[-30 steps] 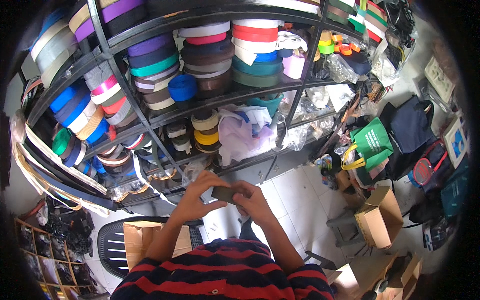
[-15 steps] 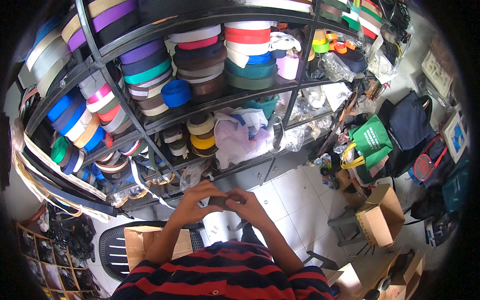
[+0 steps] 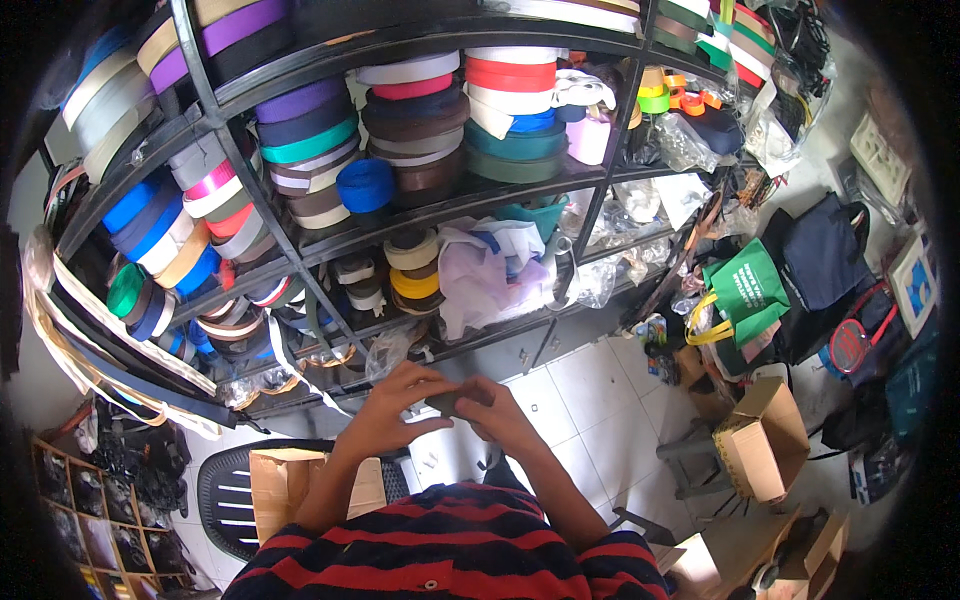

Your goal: The person organizes rolls of ribbon by taking them from a cardboard box on the floor and placing them onto metal shelves in a storage room.

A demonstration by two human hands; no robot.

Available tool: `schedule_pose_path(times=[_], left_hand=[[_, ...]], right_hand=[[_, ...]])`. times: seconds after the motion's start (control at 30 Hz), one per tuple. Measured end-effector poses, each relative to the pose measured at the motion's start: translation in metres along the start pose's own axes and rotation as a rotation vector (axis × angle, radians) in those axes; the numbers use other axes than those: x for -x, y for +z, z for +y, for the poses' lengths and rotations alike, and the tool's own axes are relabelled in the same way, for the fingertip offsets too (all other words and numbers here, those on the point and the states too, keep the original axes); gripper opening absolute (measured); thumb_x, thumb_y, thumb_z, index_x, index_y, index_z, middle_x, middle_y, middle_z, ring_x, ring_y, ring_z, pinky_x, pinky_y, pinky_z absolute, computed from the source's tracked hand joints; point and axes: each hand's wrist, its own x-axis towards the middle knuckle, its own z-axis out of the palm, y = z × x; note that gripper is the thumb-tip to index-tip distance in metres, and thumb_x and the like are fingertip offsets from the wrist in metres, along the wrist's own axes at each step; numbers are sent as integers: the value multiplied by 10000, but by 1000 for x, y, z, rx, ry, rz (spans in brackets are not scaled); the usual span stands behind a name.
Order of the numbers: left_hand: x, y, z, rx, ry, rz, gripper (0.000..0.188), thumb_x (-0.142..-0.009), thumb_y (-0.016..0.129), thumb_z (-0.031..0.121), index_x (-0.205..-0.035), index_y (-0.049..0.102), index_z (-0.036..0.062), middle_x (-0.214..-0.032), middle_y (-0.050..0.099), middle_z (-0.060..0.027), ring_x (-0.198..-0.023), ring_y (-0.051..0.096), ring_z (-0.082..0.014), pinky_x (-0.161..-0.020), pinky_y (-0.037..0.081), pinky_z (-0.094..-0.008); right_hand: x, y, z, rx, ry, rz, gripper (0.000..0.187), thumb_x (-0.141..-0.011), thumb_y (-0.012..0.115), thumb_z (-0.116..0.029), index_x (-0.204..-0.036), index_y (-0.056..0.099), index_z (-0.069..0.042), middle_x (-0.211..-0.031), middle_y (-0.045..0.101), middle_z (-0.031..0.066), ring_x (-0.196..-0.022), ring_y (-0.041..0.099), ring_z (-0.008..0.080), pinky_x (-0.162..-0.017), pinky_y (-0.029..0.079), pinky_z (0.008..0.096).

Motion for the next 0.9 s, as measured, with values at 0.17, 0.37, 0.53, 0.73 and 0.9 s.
schedule_pose_path(times=[0.17, 0.37, 0.53, 0.73, 0.9], left_hand=[[13, 1, -8, 108, -77, -3, 426, -656, 781, 83, -1064, 658, 71, -979, 633, -70, -905, 569, -260, -805, 453, -361], [21, 2, -20, 335, -105, -31, 426, -641, 786, 58, -1050, 667, 67, -991, 644, -68, -928, 571, -248, -819, 451, -356], [21, 2, -13, 246, -77, -36, 422, -661, 782, 84, -1065, 660, 70, -974, 640, -73, -922, 561, -258, -829, 446, -350], [23, 14, -8, 82, -46, -53, 408, -680, 773, 115, -1071, 661, 75, -945, 634, -69, -884, 555, -257, -813, 452, -343], [26, 14, -6, 210, -69, -6, 392, -668, 775, 87, -1048, 678, 76, -954, 642, -70, -889, 563, -245, -799, 457, -335]], right_hand=[[0, -1, 9, 5, 41, -89, 349, -860, 636, -196, -1130, 533, -1, -684, 470, -28, -494, 358, 22, -418, 247, 190], [7, -3, 8, -42, 36, -244, 410, -861, 633, -200, -1197, 514, 3, -667, 454, -35, -492, 360, 26, -417, 247, 194], [12, 0, 9, 47, 52, -121, 372, -865, 625, -187, -1168, 544, 13, -671, 467, -34, -494, 359, 27, -423, 247, 193], [15, 0, 15, 94, 140, -28, 343, -884, 607, -188, -1142, 564, 34, -668, 469, -40, -498, 358, 27, -429, 245, 203], [22, -4, 11, 57, 128, -139, 367, -900, 594, -204, -1176, 542, 32, -640, 427, -53, -490, 340, 27, -420, 236, 206]])
